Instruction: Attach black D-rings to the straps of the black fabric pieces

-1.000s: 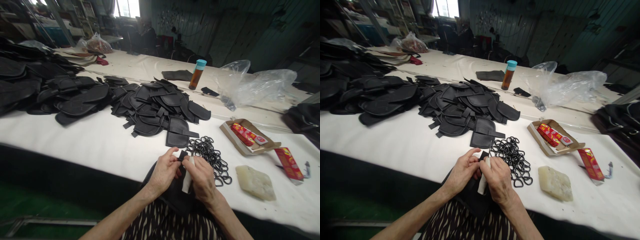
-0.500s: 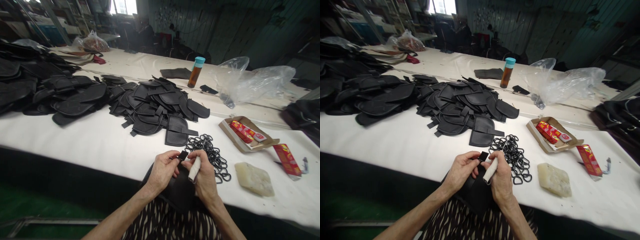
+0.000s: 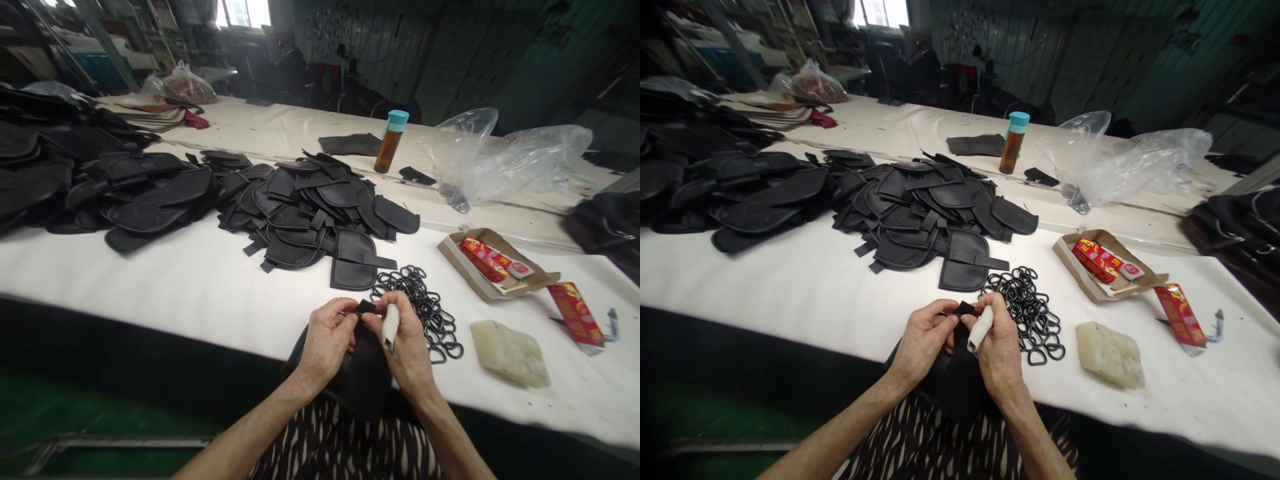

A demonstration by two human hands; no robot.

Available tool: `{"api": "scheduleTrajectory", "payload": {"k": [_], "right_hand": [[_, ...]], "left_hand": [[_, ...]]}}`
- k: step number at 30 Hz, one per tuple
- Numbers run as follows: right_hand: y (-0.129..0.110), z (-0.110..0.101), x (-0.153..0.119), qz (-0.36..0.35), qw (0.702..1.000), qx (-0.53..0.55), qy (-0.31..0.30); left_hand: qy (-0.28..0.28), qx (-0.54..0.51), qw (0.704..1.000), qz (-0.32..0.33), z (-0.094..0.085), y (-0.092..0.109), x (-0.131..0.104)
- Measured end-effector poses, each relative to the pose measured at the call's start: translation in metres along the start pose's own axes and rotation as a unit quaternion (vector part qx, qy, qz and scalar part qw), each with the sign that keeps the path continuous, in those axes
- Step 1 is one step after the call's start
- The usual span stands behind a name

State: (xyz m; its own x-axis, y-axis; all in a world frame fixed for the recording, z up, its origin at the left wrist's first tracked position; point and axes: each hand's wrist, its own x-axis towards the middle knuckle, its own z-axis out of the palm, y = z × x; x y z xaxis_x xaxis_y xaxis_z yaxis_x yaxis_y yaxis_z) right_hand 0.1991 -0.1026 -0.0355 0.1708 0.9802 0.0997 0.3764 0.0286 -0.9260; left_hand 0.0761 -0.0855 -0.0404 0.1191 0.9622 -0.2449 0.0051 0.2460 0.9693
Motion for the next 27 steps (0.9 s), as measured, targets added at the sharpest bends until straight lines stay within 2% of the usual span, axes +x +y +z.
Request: {"api": "scheduleTrajectory", "payload": {"k": [3,6,8,10,11,13,15,18,23,25,27], "right_hand": [[-0.001,0.000,0.003,-0.019,1.000,0.005,0.000],[-0.004,-0.002,0.007,-0.039,0.999,0.001,0.011],[-0.004,-0.003,0.008,-0.062,0.998,-0.012,0.021],[-0.004,-0.004,0.008,-0.094,0.995,-0.028,0.030],[-0.004,-0.003,0.007,-0.116,0.992,-0.033,0.030],[-0.004,-0.002,0.002,-0.184,0.982,-0.035,0.018],[-0.007,0.001,-0.007,-0.276,0.960,-0.047,-0.018],[-0.013,0.006,-0.023,-0.384,0.916,-0.097,-0.065],[-0.021,0.011,-0.038,-0.526,0.834,-0.143,-0.082],[-0.023,0.010,-0.039,-0.536,0.823,-0.152,-0.105],[-0.023,0.007,-0.039,-0.520,0.832,-0.149,-0.121]], "left_hand": [[-0.009,-0.006,1.000,0.002,-0.005,0.004,-0.003],[0.025,0.025,0.999,0.020,-0.014,0.010,-0.011],[0.018,0.030,0.999,-0.002,-0.021,0.014,-0.016],[-0.063,-0.024,0.992,-0.104,-0.028,0.015,-0.019],[-0.117,-0.071,0.974,-0.178,-0.031,0.015,-0.019],[-0.191,-0.172,0.914,-0.315,-0.036,0.014,-0.019],[-0.204,-0.243,0.866,-0.385,-0.039,0.012,-0.017],[-0.176,-0.286,0.852,-0.401,-0.042,0.010,-0.018],[-0.071,-0.287,0.873,-0.388,-0.035,0.012,-0.024],[-0.041,-0.269,0.889,-0.368,-0.031,0.013,-0.027],[-0.009,-0.261,0.910,-0.323,-0.026,0.012,-0.030]]}}
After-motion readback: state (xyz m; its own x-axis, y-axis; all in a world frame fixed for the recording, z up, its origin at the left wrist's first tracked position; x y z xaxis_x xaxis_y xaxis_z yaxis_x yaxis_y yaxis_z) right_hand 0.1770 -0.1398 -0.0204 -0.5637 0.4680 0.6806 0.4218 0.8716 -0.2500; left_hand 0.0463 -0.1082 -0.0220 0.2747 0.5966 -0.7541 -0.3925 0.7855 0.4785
